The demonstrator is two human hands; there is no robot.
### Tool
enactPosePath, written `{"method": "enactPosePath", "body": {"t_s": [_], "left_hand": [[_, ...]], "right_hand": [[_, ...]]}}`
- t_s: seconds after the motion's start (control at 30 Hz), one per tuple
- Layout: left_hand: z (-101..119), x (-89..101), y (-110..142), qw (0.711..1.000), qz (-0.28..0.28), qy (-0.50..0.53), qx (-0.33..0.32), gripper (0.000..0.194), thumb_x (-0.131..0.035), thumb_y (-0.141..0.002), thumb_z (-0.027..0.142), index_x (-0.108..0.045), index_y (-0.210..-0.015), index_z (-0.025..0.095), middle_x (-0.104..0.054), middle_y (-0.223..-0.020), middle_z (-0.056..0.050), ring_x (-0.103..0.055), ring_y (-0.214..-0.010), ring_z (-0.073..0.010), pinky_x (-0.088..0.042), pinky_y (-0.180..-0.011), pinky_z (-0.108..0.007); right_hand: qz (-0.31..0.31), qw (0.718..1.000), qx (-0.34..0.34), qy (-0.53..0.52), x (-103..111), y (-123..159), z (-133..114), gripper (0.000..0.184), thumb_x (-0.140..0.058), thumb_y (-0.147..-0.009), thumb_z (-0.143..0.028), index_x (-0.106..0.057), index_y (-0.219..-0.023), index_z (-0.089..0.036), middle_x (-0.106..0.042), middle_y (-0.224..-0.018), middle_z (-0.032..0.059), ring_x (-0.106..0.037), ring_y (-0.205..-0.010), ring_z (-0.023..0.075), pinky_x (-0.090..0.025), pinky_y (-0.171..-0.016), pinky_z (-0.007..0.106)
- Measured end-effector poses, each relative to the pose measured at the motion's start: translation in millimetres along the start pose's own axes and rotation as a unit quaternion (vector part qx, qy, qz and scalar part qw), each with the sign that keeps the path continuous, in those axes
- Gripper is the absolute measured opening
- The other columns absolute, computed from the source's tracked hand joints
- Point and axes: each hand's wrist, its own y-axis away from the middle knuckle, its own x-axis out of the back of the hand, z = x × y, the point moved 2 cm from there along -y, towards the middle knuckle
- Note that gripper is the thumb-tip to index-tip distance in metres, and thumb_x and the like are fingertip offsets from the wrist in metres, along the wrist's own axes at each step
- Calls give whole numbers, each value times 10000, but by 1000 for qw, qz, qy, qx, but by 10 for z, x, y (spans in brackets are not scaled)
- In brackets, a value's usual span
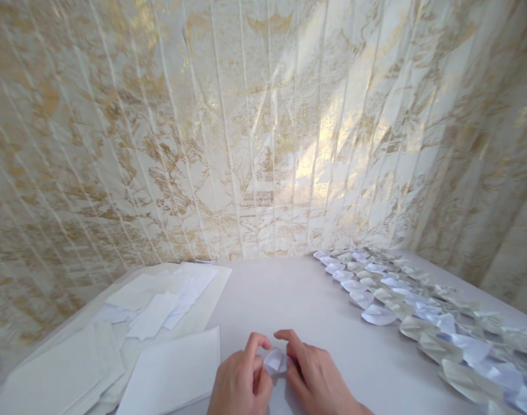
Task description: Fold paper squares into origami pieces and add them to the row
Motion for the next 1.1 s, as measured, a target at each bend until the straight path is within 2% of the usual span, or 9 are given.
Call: {"method": "enactPosePath", "body": {"t_s": [0.17, 0.3, 0.53, 0.63, 0.77, 0.9, 1.0, 1.1], "left_hand": [[33, 20, -13, 998, -27, -54, 1, 303, -395, -765, 76, -454, -997, 261, -424, -490, 99, -500, -472, -181, -287, -528, -267], [16, 26, -42, 996, -34, -77, 24, 279, -383, -808, 84, -478, -1013, 248, -484, -503, 89, -547, -502, -191, -293, -535, -267], [-19, -51, -45, 999, -44, 4, 23, 282, -332, -837, 54, -453, -1011, 240, -525, -559, 77, -566, -531, -174, -339, -562, -250], [-20, -86, -38, 998, -54, 14, 17, 289, -313, -842, 46, -433, -1024, 235, -531, -586, 72, -597, -586, -182, -362, -591, -250], [21, -61, -47, 997, -73, 5, 21, 297, -306, -846, 44, -429, -1047, 226, -539, -604, 69, -596, -583, -187, -349, -575, -256], [96, 26, -68, 993, -103, -40, 43, 263, -325, -896, 85, -505, -1045, 206, -630, -668, 11, -643, -723, -216, -381, -638, -271], [130, 77, -78, 990, -106, -81, 44, 222, -379, -925, 152, -579, -991, 221, -693, -762, -29, -646, -795, -248, -397, -688, -300], [126, 72, -81, 990, -107, -79, 49, 272, -382, -899, 107, -602, -1016, 217, -703, -787, -39, -647, -812, -255, -409, -695, -307]], "right_hand": [[-2, 1000, -15, 1, 10, -7, 3, 366, -335, -878, -113, -482, -1206, -181, -663, -690, -9, -657, -615, 188, -394, -596, 247], [13, 1000, -14, 5, 17, -13, 2, 361, -321, -888, -111, -475, -1210, -169, -628, -648, -26, -622, -556, 171, -361, -558, 243], [29, 999, 0, 17, 7, -15, -3, 426, -347, -824, -80, -479, -1221, -164, -622, -605, -38, -613, -518, 172, -330, -541, 245], [20, 1000, -4, 17, 16, -14, -4, 387, -345, -804, -85, -498, -1147, -180, -623, -588, -41, -614, -511, 174, -334, -544, 243], [-1, 1000, -29, 5, 45, -17, -5, 382, -348, -798, -85, -486, -1141, -183, -617, -575, -51, -610, -507, 179, -338, -544, 241], [-25, 998, -63, 7, 64, -26, 12, 382, -366, -795, -70, -495, -1129, -202, -645, -592, -52, -639, -555, 186, -361, -584, 240], [-43, 997, -68, 16, 73, -36, 14, 382, -379, -800, -66, -501, -1133, -207, -683, -631, -38, -665, -603, 196, -368, -603, 246], [-49, 996, -68, 18, 80, -40, -2, 370, -391, -818, -78, -504, -1144, -213, -713, -670, -28, -681, -628, 201, -370, -606, 250]]}}
